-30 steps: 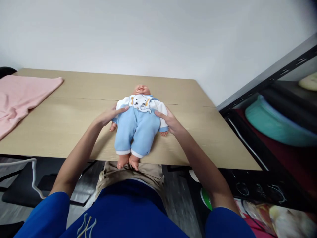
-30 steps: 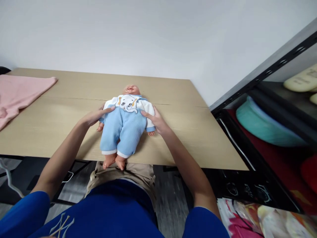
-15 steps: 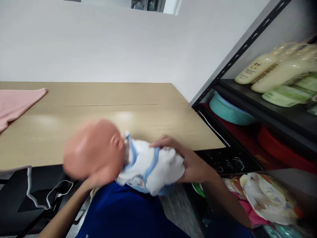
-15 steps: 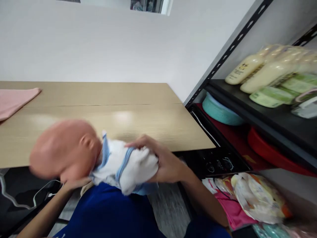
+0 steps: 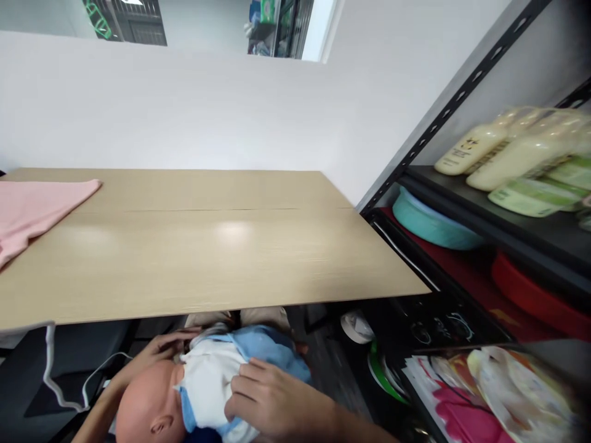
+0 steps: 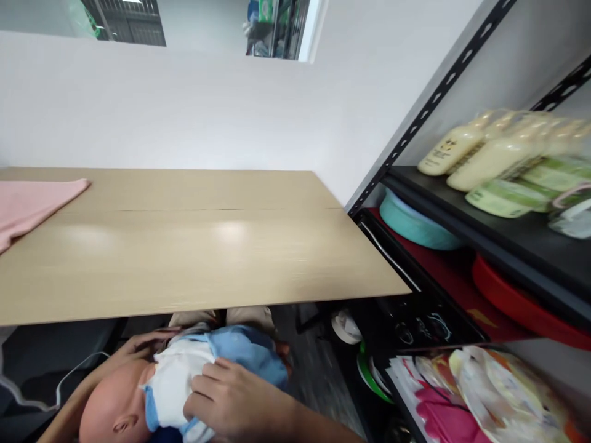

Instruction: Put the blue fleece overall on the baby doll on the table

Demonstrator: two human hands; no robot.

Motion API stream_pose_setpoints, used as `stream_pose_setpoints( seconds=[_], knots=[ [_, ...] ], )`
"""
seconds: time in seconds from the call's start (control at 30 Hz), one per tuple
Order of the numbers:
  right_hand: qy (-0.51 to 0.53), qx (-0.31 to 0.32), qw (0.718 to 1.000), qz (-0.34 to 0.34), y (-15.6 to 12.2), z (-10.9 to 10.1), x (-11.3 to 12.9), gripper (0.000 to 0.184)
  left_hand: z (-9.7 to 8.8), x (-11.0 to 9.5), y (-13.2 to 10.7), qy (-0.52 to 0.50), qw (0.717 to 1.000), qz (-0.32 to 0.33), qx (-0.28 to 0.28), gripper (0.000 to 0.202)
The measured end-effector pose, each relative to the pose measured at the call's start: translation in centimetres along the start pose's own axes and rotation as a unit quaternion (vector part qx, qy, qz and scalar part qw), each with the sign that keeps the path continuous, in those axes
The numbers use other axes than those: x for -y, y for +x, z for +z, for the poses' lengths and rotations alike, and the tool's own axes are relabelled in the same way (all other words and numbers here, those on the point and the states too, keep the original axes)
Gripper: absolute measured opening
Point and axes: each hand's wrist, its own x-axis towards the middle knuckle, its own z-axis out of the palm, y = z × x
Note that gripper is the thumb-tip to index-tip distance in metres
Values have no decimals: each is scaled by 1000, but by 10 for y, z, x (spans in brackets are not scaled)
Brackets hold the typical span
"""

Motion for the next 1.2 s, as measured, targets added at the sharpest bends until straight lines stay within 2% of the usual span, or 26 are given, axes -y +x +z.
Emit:
stream_pose_setpoints(
  seconds=[0.07, 0.1, 0.17, 0.23, 0.3, 0.33, 0.4, 0.47, 0.53, 0.6, 0.7, 0.8, 0.87, 0.93, 1.0, 1.03, 1.07, 1.13, 1.17, 1.2],
  knots=[
    [-31, -19, 999, -7, -1, 10, 2, 15, -15, 15, -19, -12, 1000, 9, -22, 50],
    [-42, -28, 999, -12, -1, 14, 2, 15, -18, 15, -27, -6, 1000, 25, -14, 48],
    [-58, -36, 997, -31, -1, 20, 2, 28, -15, 2, -41, 47, 996, 75, 33, 52],
    [-67, -23, 996, -56, 1, 23, 1, 36, 2, -24, -46, 134, 980, 136, 63, 71],
    [-75, -17, 995, -67, 3, 25, 0, 36, 30, -49, -40, 220, 956, 170, 96, 91],
    [-78, -24, 994, -68, 4, 26, 1, 35, 43, -57, -34, 241, 945, 184, 123, 91],
    [-86, -44, 994, -52, 3, 29, 1, 29, 65, -62, -18, 252, 935, 202, 148, 74],
    [-98, -55, 993, -38, -2, 34, 2, 22, 73, -55, -3, 237, 937, 208, 151, 62],
    [-107, -66, 991, -37, -11, 44, 1, 22, 68, -41, 7, 199, 947, 202, 149, 58],
    [-110, -83, 990, -36, -22, 58, 1, 31, 56, -27, 11, 155, 959, 192, 140, 52],
    [-109, -108, 988, 6, -41, 86, -1, 54, 40, -11, 9, 102, 973, 177, 113, 39],
    [-71, -139, 986, 55, -58, 115, -4, 69, 37, 0, 4, 45, 979, 179, 90, 31],
    [-23, -143, 986, 82, -68, 126, -8, 74, 39, 6, 1, 0, 979, 190, 77, 29],
    [38, -156, 979, 123, -77, 125, -16, 72, 39, 9, -1, -30, 977, 196, 78, 29],
    [110, -202, 956, 179, -81, 113, -26, 52, 37, 10, -2, -32, 974, 202, 102, 35],
    [151, -229, 939, 208, -81, 104, -33, 37, 35, 8, -2, -27, 971, 203, 126, 46],
    [196, -240, 923, 229, -78, 93, -40, 29, 32, 7, -2, -25, 968, 202, 148, 62],
    [289, -224, 894, 257, -65, 74, -57, 46, 26, 1, -1, -29, 967, 178, 179, 96],
    [336, -187, 887, 255, -54, 67, -66, 50, 24, -2, 1, -28, 972, 153, 177, 101],
    [372, -143, 883, 248, -43, 62, -76, 50, 23, -6, 2, -18, 980, 122, 158, 96]
  ],
)
